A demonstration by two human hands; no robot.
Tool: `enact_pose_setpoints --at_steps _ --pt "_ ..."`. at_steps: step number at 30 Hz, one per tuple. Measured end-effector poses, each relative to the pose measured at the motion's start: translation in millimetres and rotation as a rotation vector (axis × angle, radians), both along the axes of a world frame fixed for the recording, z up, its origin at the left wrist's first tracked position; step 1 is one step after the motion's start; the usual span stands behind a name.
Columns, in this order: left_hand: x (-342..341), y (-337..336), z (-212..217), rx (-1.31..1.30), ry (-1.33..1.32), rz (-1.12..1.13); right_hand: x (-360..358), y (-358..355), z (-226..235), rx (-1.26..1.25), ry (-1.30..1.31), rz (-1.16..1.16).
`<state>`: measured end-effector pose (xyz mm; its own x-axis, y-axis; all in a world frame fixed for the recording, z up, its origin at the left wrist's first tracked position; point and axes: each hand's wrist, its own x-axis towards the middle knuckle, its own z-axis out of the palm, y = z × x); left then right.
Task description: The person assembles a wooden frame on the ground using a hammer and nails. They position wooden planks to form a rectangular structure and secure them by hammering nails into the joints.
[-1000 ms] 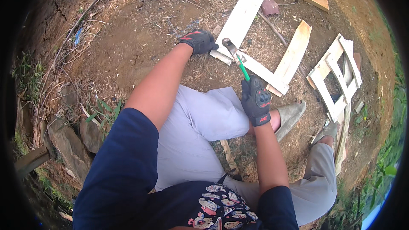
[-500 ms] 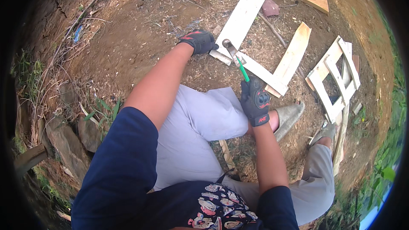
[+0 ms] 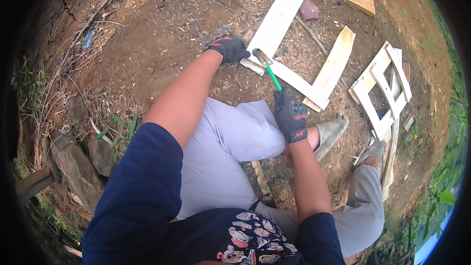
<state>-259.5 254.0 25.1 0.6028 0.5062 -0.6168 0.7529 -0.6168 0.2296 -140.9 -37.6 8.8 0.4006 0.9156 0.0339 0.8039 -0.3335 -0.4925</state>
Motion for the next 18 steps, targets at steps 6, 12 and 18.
enact_pose_setpoints --at_steps 6,12,18 --pt "-2 1 -4 -0.037 -0.01 0.023 -2 0 -6 -0.153 -0.013 0.032" --pt "1 1 1 -0.043 -0.009 0.034 -9 -7 -7 0.017 0.001 -0.012" --pt "-2 2 -3 -0.01 -0.018 0.039 -6 -6 -8 0.207 0.022 -0.041"
